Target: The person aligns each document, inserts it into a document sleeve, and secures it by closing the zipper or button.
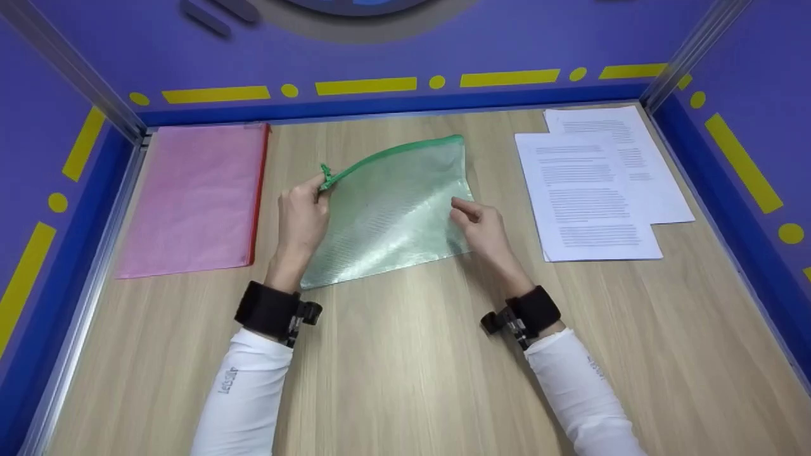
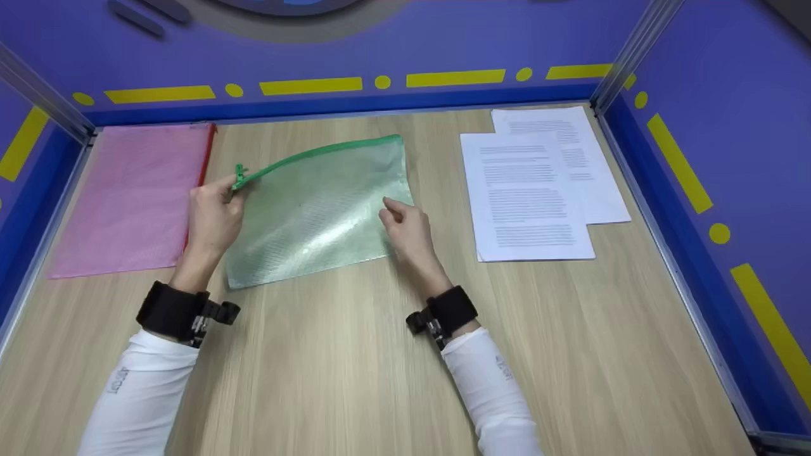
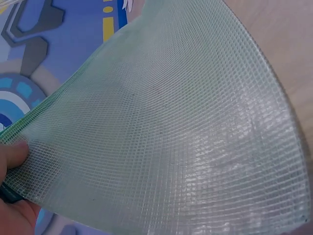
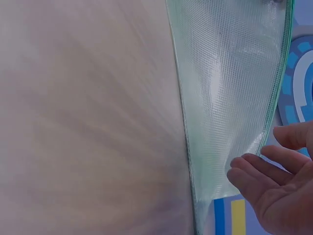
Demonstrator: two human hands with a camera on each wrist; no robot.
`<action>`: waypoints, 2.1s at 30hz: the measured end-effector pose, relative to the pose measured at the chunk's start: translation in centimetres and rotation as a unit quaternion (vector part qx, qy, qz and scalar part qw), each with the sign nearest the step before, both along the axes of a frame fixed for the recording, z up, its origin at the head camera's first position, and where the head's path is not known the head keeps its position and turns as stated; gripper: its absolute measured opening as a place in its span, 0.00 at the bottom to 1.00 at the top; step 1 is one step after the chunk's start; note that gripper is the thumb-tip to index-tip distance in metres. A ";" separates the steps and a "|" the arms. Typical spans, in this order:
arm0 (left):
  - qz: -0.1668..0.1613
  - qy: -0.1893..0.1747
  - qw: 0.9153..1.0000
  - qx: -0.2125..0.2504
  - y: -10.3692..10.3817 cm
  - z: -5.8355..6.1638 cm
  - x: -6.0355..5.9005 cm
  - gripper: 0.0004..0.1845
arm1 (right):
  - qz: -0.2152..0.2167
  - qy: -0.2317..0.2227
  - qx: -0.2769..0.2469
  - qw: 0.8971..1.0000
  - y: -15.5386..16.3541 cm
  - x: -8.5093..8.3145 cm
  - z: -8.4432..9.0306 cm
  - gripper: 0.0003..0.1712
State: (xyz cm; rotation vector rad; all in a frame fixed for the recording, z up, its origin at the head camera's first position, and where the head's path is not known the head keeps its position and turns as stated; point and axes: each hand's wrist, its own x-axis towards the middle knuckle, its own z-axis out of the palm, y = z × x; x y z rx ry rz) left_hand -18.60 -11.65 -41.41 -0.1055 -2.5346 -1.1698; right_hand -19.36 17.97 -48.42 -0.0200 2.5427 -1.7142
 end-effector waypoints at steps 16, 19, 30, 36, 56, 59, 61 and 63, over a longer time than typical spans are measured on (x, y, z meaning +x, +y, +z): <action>-0.111 0.128 0.960 -0.225 3.5 0.8 1.2 0.14 | 0.032 -0.074 -0.056 0.995 -2.3 1.5 -0.6 0.28; -0.129 0.152 0.943 -0.266 3.9 0.7 1.5 0.17 | 0.044 -0.060 -0.036 0.997 -2.4 1.3 -0.6 0.27; -0.155 0.163 0.913 -0.341 4.8 -0.8 1.8 0.17 | 0.141 -0.079 -0.076 0.984 -2.8 1.5 0.2 0.35; -0.160 0.166 0.908 -0.350 5.3 -1.7 1.9 0.16 | 0.181 -0.050 -0.065 0.980 -3.3 1.8 0.6 0.37; -0.152 0.148 0.910 -0.356 5.9 -2.8 2.0 0.13 | 0.201 -0.029 -0.111 0.973 -5.7 2.7 -0.1 0.19; -0.156 0.142 0.911 -0.354 5.8 -3.0 2.0 0.15 | 0.193 -0.030 -0.128 0.972 -5.8 2.7 -0.2 0.17; -0.157 0.136 0.912 -0.354 5.7 -3.1 2.0 0.16 | 0.191 -0.029 -0.132 0.972 -5.8 2.7 -0.3 0.17; -0.156 0.132 0.913 -0.354 5.6 -3.3 2.0 0.17 | 0.188 -0.030 -0.129 0.973 -5.7 2.7 -0.4 0.17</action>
